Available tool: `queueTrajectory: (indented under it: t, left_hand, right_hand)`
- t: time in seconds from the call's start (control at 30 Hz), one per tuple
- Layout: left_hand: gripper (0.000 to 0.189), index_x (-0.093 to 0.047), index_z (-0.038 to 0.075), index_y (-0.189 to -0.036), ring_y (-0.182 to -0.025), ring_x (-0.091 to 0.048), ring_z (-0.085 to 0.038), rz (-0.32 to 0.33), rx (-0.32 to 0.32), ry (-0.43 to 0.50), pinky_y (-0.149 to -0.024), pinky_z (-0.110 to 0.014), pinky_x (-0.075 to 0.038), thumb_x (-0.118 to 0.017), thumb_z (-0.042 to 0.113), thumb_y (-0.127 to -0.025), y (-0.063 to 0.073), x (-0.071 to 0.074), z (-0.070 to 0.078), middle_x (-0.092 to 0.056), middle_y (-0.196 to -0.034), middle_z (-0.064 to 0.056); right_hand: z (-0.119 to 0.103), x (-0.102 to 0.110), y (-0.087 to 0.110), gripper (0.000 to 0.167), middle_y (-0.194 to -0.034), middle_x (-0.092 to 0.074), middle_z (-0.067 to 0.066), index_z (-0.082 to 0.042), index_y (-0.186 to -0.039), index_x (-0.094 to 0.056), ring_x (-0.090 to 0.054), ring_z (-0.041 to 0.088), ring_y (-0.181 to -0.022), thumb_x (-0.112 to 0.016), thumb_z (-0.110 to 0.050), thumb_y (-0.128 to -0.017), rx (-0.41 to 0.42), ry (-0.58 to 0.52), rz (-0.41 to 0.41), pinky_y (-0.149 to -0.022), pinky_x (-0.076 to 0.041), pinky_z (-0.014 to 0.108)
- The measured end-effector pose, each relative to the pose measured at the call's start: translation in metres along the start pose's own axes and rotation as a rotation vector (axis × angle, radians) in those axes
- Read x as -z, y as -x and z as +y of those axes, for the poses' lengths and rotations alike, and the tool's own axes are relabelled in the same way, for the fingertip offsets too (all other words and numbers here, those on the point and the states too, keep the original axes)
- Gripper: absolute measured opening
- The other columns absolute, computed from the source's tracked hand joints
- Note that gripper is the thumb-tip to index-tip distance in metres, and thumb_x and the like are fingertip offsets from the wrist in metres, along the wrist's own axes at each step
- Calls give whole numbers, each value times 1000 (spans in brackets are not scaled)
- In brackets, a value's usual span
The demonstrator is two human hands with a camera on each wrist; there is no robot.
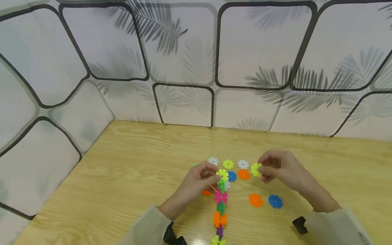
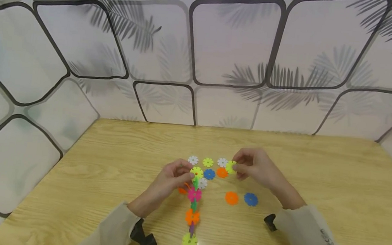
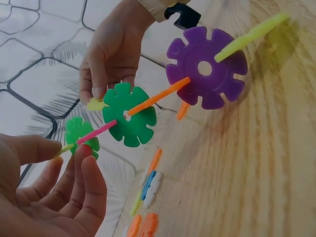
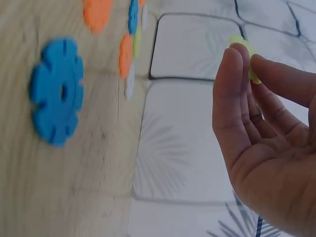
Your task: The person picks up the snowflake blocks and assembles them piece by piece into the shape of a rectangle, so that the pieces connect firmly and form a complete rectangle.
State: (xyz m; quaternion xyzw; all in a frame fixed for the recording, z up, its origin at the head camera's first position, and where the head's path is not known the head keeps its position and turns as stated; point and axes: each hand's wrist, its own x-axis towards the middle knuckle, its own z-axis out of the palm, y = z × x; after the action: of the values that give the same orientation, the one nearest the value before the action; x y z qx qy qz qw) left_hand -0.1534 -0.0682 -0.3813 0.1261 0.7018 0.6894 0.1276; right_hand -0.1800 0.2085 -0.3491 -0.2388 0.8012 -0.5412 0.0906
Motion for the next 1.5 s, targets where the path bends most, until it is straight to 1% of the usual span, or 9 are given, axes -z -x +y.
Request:
queueTrajectory:
  t: [0.17,0.37,0.63,0.77,0.9,1.07,1.23,1.4,1.5]
  left_hand:
    - [16,-58,-7,-113,-77,-67,-17,-13,4,-9,-74,-36,-58,-60,2,-99,-1,0,-1,-67,-88,-1]
    - [14,-59,-10,-110,-75,-65,-12,-49,-17,0,-75,-33,-59,-58,1,-101,0,0,0,-69,-90,-3]
    - [14,-58,-10,-108,-71,-65,-9,-88,-54,52,-73,-28,-58,-58,2,-102,2,-6,2,-71,-87,-5]
    - [14,-58,-11,-108,-71,-66,-9,-80,-59,62,-72,-26,-57,-58,2,-102,3,-7,4,-71,-88,-6]
    - [13,-58,-11,-107,-71,-66,-9,-60,-65,62,-72,-26,-57,-59,2,-101,3,-8,5,-71,-88,-9]
    - [12,-60,-10,-105,-71,-68,-10,-34,-20,89,-75,-30,-59,-61,1,-100,5,-8,8,-69,-86,-8]
    - [14,-61,-9,-107,-74,-69,-13,-13,25,92,-81,-36,-59,-61,4,-101,9,-9,18,-67,-88,-8]
    - [14,-63,-8,-103,-74,-66,-10,10,20,51,-79,-30,-57,-63,6,-100,10,-9,21,-68,-85,-3]
    - [11,-63,-7,-99,-72,-65,-9,11,26,69,-76,-26,-56,-64,5,-100,10,-9,17,-68,-81,-1]
  right_hand:
    - [-1,-10,6,3,-84,-68,19,13,-97,-60,-71,22,-74,-57,12,-97,97,-74,-41,-67,-61,35]
    - [-1,-22,10,8,-86,-71,8,12,-94,-63,-72,19,-75,-57,18,-94,198,-80,16,-67,-61,35]
    - [-8,-41,13,12,-96,-70,16,7,-95,-67,-73,18,-79,-61,17,-92,220,-41,60,-69,-61,33]
    - [-12,-46,14,13,-102,-69,18,5,-94,-68,-73,18,-79,-63,17,-91,219,-35,85,-70,-61,32]
    - [-14,-50,13,14,-98,-71,11,6,-93,-68,-73,19,-78,-63,18,-89,241,-32,107,-71,-61,33]
    - [-15,-55,12,17,-87,-70,2,2,-87,-69,-72,17,-75,-67,18,-87,328,35,145,-66,-61,33]
    - [-17,-59,12,25,-85,-71,2,-6,-84,-70,-69,11,-73,-71,19,-83,415,147,204,-65,-60,29]
    - [-18,-62,12,28,-87,-72,3,-7,-84,-70,-69,12,-73,-72,21,-80,476,154,225,-65,-60,27]
    - [-17,-66,12,28,-89,-72,6,-6,-83,-69,-70,13,-75,-71,22,-80,488,129,219,-65,-60,28]
